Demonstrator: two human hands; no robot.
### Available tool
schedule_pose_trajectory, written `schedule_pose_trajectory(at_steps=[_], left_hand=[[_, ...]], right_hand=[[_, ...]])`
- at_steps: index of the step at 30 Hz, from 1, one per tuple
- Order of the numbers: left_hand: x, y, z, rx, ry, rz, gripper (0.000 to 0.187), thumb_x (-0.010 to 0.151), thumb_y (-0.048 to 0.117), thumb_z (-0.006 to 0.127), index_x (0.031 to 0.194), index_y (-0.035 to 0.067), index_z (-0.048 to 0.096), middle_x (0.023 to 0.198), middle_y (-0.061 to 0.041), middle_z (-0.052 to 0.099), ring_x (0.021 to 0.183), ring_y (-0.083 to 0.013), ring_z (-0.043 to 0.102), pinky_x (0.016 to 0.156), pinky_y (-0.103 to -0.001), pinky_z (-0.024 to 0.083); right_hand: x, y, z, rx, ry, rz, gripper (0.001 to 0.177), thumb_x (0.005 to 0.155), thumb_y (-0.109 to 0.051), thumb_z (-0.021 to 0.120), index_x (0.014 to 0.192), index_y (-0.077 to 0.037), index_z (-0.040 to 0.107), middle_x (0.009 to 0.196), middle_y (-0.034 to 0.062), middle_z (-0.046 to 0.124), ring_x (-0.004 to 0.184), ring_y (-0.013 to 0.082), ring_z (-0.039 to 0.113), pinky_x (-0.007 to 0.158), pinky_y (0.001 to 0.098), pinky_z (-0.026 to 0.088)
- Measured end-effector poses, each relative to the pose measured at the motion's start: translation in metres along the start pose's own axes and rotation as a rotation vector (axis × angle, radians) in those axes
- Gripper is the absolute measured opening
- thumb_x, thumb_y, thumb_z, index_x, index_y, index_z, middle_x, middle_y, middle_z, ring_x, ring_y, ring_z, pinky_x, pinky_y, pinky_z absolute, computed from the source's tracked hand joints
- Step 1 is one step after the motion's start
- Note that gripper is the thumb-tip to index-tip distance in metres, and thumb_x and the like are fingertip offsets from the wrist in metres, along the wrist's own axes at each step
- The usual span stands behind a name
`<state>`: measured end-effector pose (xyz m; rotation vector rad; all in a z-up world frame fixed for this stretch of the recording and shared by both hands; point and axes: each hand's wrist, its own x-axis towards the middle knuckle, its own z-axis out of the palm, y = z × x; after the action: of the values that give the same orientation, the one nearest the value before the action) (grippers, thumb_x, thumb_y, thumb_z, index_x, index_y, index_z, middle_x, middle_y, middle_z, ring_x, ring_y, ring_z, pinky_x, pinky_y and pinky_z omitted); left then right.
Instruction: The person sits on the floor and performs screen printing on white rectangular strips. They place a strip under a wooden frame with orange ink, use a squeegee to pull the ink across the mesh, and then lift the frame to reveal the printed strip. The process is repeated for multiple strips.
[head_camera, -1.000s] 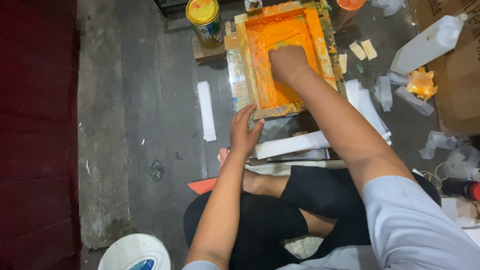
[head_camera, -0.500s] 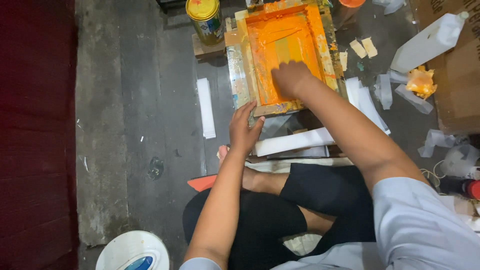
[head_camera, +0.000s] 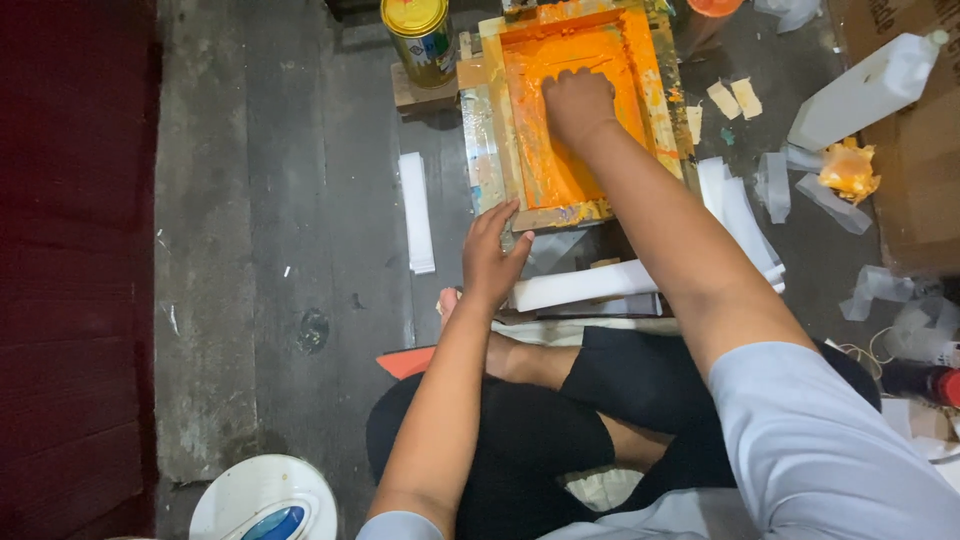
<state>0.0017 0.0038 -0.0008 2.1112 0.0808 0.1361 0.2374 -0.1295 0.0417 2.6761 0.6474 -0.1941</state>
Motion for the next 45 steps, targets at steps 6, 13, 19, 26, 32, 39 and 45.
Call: schedule_pose_trajectory(at_steps=[6, 13, 19, 26, 32, 39, 45], left_hand=[[0.0, -0.001, 0.0, -0.016, -0.005, 0.011, 0.052, 0.095, 0.029, 0.067, 0.146, 0.02, 0.057, 0.146, -0.009, 0.06, 0.136, -0.0289, 0.052, 0.112, -0.043, 0.04], [-0.004, 0.005, -0.002, -0.077, 0.025, 0.006, 0.052, 0.091, 0.022, 0.077, 0.141, 0.015, 0.063, 0.139, -0.019, 0.062, 0.136, -0.0402, 0.053, 0.115, -0.054, 0.041], [-0.01, 0.007, -0.007, -0.099, -0.012, 0.037, 0.055, 0.093, 0.019, 0.075, 0.145, 0.014, 0.06, 0.143, -0.02, 0.06, 0.14, -0.0391, 0.05, 0.118, -0.054, 0.037], [-0.013, 0.005, -0.007, -0.107, -0.045, 0.054, 0.059, 0.095, 0.017, 0.073, 0.151, 0.011, 0.054, 0.149, -0.024, 0.054, 0.145, -0.0432, 0.043, 0.122, -0.058, 0.029], [-0.014, 0.008, -0.009, -0.127, -0.088, 0.072, 0.063, 0.095, 0.013, 0.071, 0.154, 0.011, 0.049, 0.155, -0.024, 0.049, 0.149, -0.0432, 0.038, 0.124, -0.058, 0.023], [-0.013, 0.01, -0.012, -0.151, -0.093, 0.079, 0.063, 0.094, 0.016, 0.073, 0.154, 0.012, 0.051, 0.154, -0.02, 0.051, 0.149, -0.0419, 0.037, 0.124, -0.057, 0.021], [-0.014, 0.01, -0.013, -0.139, -0.085, 0.077, 0.067, 0.093, 0.013, 0.073, 0.156, 0.012, 0.048, 0.153, -0.02, 0.051, 0.148, -0.0417, 0.039, 0.123, -0.058, 0.024]], right_hand=[[-0.038, -0.002, -0.004, 0.042, -0.055, -0.078, 0.044, 0.091, -0.023, 0.066, 0.132, -0.012, 0.059, 0.117, 0.0134, 0.067, 0.103, 0.0352, 0.066, 0.068, 0.0464, 0.058], [-0.157, -0.002, -0.032, 0.286, -0.176, -0.231, 0.026, 0.087, -0.02, 0.073, 0.108, -0.008, 0.08, 0.094, 0.0159, 0.078, 0.091, 0.0362, 0.076, 0.078, 0.0496, 0.061], [-0.22, 0.055, 0.012, 0.602, 0.274, -0.07, 0.055, 0.085, 0.002, 0.072, 0.137, -0.017, 0.07, 0.128, 0.014, 0.071, 0.128, 0.0395, 0.061, 0.111, 0.0635, 0.035], [-0.211, 0.106, 0.052, 0.456, 0.381, 0.126, 0.069, 0.088, -0.014, 0.073, 0.153, -0.027, 0.056, 0.145, 0.0078, 0.057, 0.133, 0.0352, 0.051, 0.096, 0.0594, 0.048], [-0.205, 0.101, 0.042, 0.491, 0.091, 0.056, 0.072, 0.091, -0.033, 0.07, 0.158, -0.03, 0.045, 0.158, 0.0152, 0.041, 0.142, 0.0408, 0.038, 0.101, 0.064, 0.044], [-0.204, 0.099, 0.045, 0.484, 0.045, 0.031, 0.092, 0.073, -0.035, 0.089, 0.155, -0.035, 0.048, 0.157, 0.0154, 0.039, 0.144, 0.0382, 0.03, 0.108, 0.0612, 0.034], [-0.201, 0.098, 0.058, 0.537, 0.258, -0.016, 0.085, 0.067, -0.026, 0.093, 0.145, -0.026, 0.059, 0.143, 0.0109, 0.046, 0.138, 0.0348, 0.038, 0.11, 0.0636, 0.028]])
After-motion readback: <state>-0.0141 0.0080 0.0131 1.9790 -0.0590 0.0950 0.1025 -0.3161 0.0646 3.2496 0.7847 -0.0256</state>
